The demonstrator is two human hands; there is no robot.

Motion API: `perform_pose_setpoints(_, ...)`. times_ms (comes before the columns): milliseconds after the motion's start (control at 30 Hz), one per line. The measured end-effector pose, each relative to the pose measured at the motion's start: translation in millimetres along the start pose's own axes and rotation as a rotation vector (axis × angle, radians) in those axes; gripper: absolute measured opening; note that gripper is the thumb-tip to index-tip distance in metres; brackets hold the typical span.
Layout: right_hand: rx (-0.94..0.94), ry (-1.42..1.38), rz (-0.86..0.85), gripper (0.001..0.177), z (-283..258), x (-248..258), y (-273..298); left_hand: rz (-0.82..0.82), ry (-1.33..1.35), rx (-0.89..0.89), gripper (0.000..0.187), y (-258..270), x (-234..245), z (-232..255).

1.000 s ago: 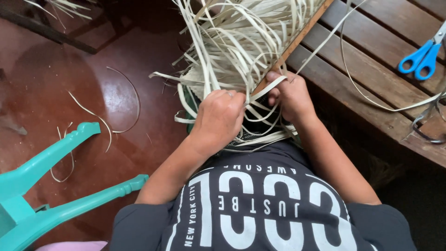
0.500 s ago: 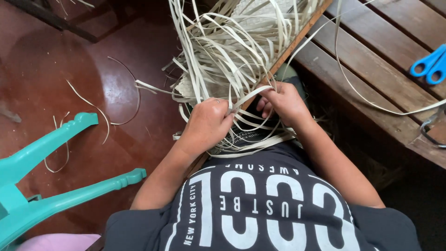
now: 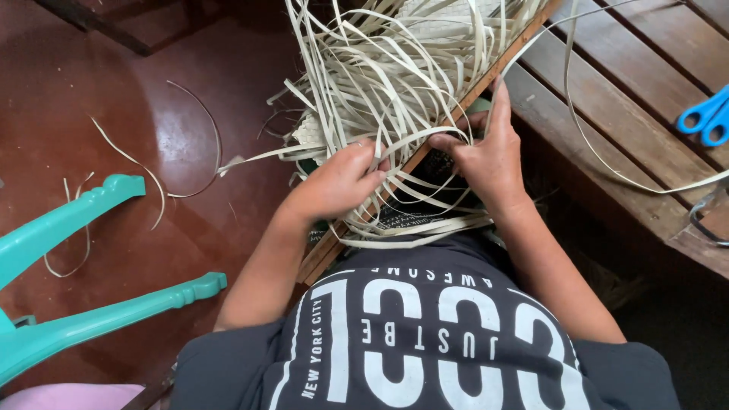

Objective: Weaving natural fiber strips into a structured mat or basket on a wooden table.

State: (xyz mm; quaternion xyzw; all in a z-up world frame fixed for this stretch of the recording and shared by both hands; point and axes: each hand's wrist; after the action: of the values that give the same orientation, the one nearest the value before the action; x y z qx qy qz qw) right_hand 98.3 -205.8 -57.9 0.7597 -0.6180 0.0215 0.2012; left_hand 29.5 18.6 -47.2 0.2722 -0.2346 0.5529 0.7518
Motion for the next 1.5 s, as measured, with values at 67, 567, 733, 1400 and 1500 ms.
perform_pose_setpoints(67, -0.086, 0.099, -0.034, 0.113, -1.7, -1.2, -2.1, -0.363, 0.025, 0.217, 0.019, -12.2, 4.2, -6.1)
perform_pose_setpoints(567, -0.147, -0.099, -0.235, 0.099, -0.1, -18.3, -13.2, -0.193, 0.088, 0.088, 0.024, -0.3, -4.8, -16.1)
perform_pose_setpoints(733, -0.146, -0.04, -0.225, 0.101, 10.6, -19.1, -16.8, -0.19, 0.052, 0.157, 0.025, -0.3, -7.0, -10.5)
perform_pose_setpoints(1400, 0.238, 0.416, -0.323, 0.02, 59.3, -34.6, 34.4, 0.317, -0.573, -0.137, 0.013, 16.1, -63.1, -5.2)
perform_pose_setpoints(1500, -0.012, 0.053, -0.493, 0.016, 58.4, -29.0, 31.1, 0.359, -0.61, -0.091, 0.019, 19.6, -80.1, -10.9)
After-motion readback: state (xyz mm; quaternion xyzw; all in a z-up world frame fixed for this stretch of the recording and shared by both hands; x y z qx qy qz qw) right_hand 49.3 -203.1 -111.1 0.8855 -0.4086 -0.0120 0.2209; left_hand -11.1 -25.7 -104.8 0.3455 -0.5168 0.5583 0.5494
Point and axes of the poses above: each hand's wrist, its own y-axis away from the middle knuckle, its own x-axis out of the back of the hand, z = x × y, and after that the axes turned 2 degrees about z, right-handed
